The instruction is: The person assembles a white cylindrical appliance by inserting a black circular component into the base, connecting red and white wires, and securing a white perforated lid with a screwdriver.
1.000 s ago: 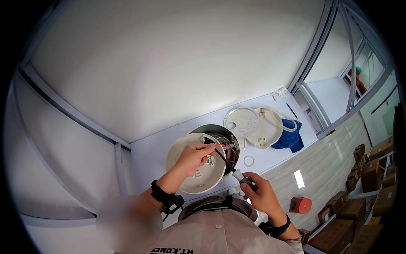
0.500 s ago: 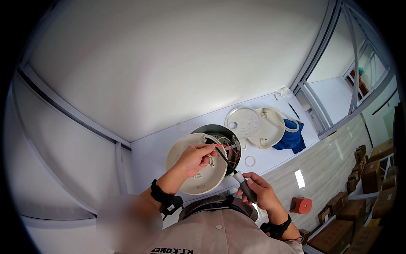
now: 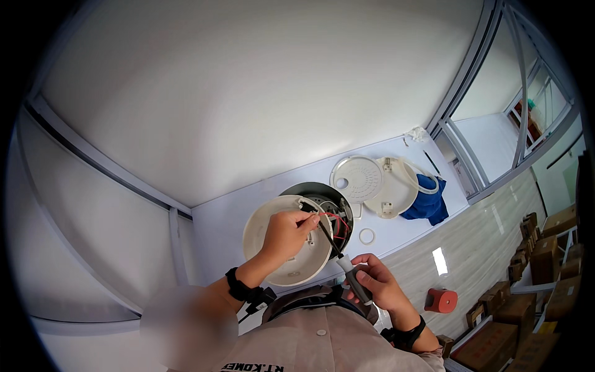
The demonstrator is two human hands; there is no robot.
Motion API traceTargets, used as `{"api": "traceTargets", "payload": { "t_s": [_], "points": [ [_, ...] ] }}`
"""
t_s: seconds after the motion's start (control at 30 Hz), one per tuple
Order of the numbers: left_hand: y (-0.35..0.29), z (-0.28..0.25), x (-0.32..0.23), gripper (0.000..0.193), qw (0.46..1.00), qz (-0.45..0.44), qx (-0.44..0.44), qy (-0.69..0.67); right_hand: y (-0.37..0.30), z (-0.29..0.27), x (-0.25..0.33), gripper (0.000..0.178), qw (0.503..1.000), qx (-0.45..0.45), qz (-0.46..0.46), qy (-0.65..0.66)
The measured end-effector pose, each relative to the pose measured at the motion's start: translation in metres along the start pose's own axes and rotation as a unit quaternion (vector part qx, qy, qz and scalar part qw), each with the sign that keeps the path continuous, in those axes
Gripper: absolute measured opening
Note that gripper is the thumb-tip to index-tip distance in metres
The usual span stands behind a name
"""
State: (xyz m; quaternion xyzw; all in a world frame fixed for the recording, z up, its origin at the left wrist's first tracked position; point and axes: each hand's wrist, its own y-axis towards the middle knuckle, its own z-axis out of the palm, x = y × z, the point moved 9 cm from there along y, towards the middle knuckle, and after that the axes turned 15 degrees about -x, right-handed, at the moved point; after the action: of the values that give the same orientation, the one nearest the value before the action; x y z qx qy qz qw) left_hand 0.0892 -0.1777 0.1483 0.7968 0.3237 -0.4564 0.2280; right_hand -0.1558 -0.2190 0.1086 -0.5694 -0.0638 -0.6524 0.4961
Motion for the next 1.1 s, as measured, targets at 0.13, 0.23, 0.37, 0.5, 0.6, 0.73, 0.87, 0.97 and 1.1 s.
{"api": "traceTargets", "payload": {
  "t_s": [0.13,0.23,0.37,0.5,0.6,0.73,0.87,0.97,1.1],
  "points": [
    [-0.003,-0.004,-0.016,0.025,0.999,0.041,-0.006,0.023,0.000,0.004,-0.006,0.028,1.000,0.022,0.011,0.013],
    [-0.008,-0.007,-0.025,0.023,0.994,0.099,-0.036,-0.007,-0.001,0.009,-0.008,0.029,0.999,0.031,0.029,0.022],
    [-0.009,-0.008,-0.027,0.023,0.994,0.108,-0.027,0.007,-0.005,0.014,-0.005,0.030,0.998,0.037,0.041,0.034],
    [-0.006,0.000,-0.003,0.026,0.997,-0.029,0.006,-0.068,-0.001,0.010,-0.007,0.031,0.999,0.028,0.011,-0.012],
    [-0.001,0.005,0.013,0.028,0.980,-0.129,0.049,-0.143,-0.002,0.008,-0.004,0.032,0.997,0.020,-0.045,-0.063],
    [-0.007,0.013,0.022,0.027,0.955,-0.202,0.092,-0.198,-0.008,0.000,0.006,0.033,0.982,-0.015,-0.122,-0.146],
    [-0.012,0.019,0.030,0.024,0.946,-0.219,0.146,-0.192,-0.025,-0.003,0.029,0.034,0.947,-0.069,-0.207,-0.236],
    [-0.008,0.016,0.026,0.024,0.945,-0.226,0.164,-0.171,-0.034,-0.004,0.046,0.033,0.917,-0.105,-0.241,-0.300],
    [-0.005,0.012,0.024,0.026,0.953,-0.209,0.147,-0.161,-0.035,-0.010,0.050,0.032,0.914,-0.117,-0.256,-0.292]
  ]
}}
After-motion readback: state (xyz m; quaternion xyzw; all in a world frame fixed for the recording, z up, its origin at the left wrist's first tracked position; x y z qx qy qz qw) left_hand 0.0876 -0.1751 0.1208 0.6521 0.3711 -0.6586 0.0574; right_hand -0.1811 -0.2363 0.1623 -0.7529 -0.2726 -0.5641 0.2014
